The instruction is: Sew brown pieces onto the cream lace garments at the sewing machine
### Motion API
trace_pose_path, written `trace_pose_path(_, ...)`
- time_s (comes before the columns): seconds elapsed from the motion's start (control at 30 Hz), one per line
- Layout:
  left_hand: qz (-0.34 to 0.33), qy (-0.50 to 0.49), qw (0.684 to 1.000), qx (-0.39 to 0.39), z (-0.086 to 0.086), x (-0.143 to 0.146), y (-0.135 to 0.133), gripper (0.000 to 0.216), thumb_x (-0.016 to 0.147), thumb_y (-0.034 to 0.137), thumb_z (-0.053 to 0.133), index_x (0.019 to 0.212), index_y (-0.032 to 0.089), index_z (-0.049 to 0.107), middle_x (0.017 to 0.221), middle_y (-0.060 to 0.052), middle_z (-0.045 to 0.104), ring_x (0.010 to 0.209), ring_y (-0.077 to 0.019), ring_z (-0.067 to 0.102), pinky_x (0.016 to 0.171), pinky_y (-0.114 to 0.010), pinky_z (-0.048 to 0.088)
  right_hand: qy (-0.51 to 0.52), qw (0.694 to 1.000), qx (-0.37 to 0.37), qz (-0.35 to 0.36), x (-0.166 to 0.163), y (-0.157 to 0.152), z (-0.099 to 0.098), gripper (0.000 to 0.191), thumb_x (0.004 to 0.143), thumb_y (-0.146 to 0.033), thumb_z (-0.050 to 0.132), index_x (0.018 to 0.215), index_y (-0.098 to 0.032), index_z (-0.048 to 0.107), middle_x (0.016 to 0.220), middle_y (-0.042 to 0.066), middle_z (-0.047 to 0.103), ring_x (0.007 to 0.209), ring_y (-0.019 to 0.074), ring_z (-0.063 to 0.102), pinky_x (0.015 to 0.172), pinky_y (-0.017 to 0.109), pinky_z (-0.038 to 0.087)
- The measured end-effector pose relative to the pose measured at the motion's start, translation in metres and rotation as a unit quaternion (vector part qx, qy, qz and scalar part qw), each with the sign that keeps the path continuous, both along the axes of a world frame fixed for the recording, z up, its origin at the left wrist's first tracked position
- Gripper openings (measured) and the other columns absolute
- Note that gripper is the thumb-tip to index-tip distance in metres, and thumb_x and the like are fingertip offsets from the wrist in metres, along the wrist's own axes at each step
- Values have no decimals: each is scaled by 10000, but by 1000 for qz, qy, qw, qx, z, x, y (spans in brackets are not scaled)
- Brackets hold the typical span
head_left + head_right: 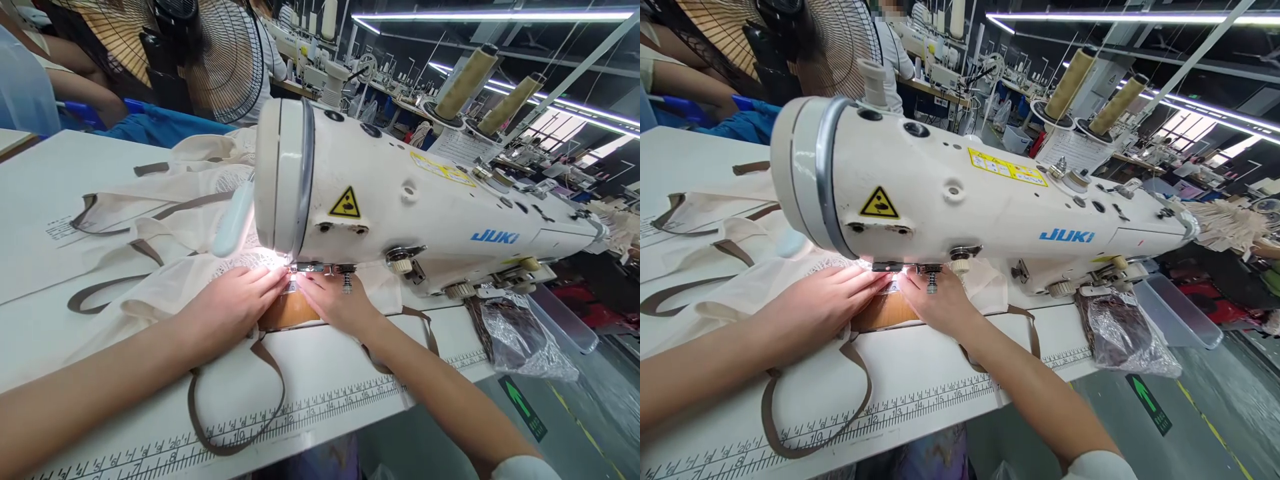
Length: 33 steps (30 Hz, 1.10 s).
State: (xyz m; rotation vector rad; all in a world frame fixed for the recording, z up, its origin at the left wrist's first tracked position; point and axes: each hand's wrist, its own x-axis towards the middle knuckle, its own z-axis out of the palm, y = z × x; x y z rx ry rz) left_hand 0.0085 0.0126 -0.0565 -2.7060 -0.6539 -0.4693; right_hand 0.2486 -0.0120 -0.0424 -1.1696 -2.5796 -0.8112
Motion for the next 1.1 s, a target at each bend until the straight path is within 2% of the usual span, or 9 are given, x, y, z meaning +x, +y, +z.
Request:
trace_pose_path(0.2, 12, -7, 1000, 16, -2, 1, -1, 498, 888, -10, 360, 1293, 39, 645, 1227, -182, 708, 1015, -297, 673, 778, -410, 559, -4, 1000, 20, -4, -1, -1, -1, 237, 1005, -67, 452, 1001, -196, 651, 950, 25, 680, 896, 153, 587, 778, 296, 395)
trace_pose_path(0.4, 27, -9, 1000, -10, -10, -1, 1, 504, 888, -4, 423, 1339, 94, 627, 1252, -157, 708, 1082, -295, 655, 891, -418, 572, 9, 999, 33, 3, 0, 0, -2, 215, 994, -88, 470, 1002, -195, 656, 988, 13, 690, 836, 147, 552, 766, 304, 377)
trace_pose_path(0.53, 20, -5, 1000, -18, -2, 0, -1, 474, 907, -3, 425, 1317, 84, 647, 1264, -172, 704, 1065, -308, 668, 871, -433, 581, 19, 1000, 14, 2, -1, 1, -2, 209, 1007, -122, 467, 957, -197, 655, 965, 4, 688, 827, 148, 542, 762, 306, 372)
trace_pose_path(0.7, 11, 8, 1000, 8, 6, 1, -2, 466, 932, 12, 364, 1271, 85, 675, 1250, -153, 720, 1021, -287, 684, 798, -403, 574, 15, 1000, -5, -12, 0, 0, -3, 260, 1023, -111, 419, 1014, -199, 663, 1039, 25, 714, 888, 157, 567, 782, 312, 386)
trace_pose_path(0.93, 17, 30, 999, 20, -1, 0, 0, 472, 966, 40, 329, 1299, 78, 661, 1279, -135, 715, 1025, -265, 686, 764, -382, 558, 25, 999, -25, -6, 1, -1, -3, 323, 1041, -101, 380, 1111, -204, 677, 1057, 37, 725, 946, 157, 596, 834, 305, 412)
trace_pose_path(1.0, 23, 33, 999, 3, -1, -1, 2, 457, 998, 79, 324, 1311, 78, 657, 1321, -137, 695, 1063, -273, 683, 804, -396, 567, 21, 999, -34, -14, 1, -2, -2, 353, 1050, -113, 347, 1121, -207, 680, 1078, 44, 721, 974, 164, 597, 858, 316, 416)
trace_pose_path(1.1, 43, 37, 996, -67, 1, -3, 8, 455, 1043, 186, 317, 1352, 155, 650, 1408, -108, 648, 1145, -275, 672, 877, -407, 574, 21, 997, -64, -35, 3, -1, -2, 371, 1065, -157, 321, 1154, -225, 675, 1119, 59, 711, 984, 190, 596, 858, 349, 424)
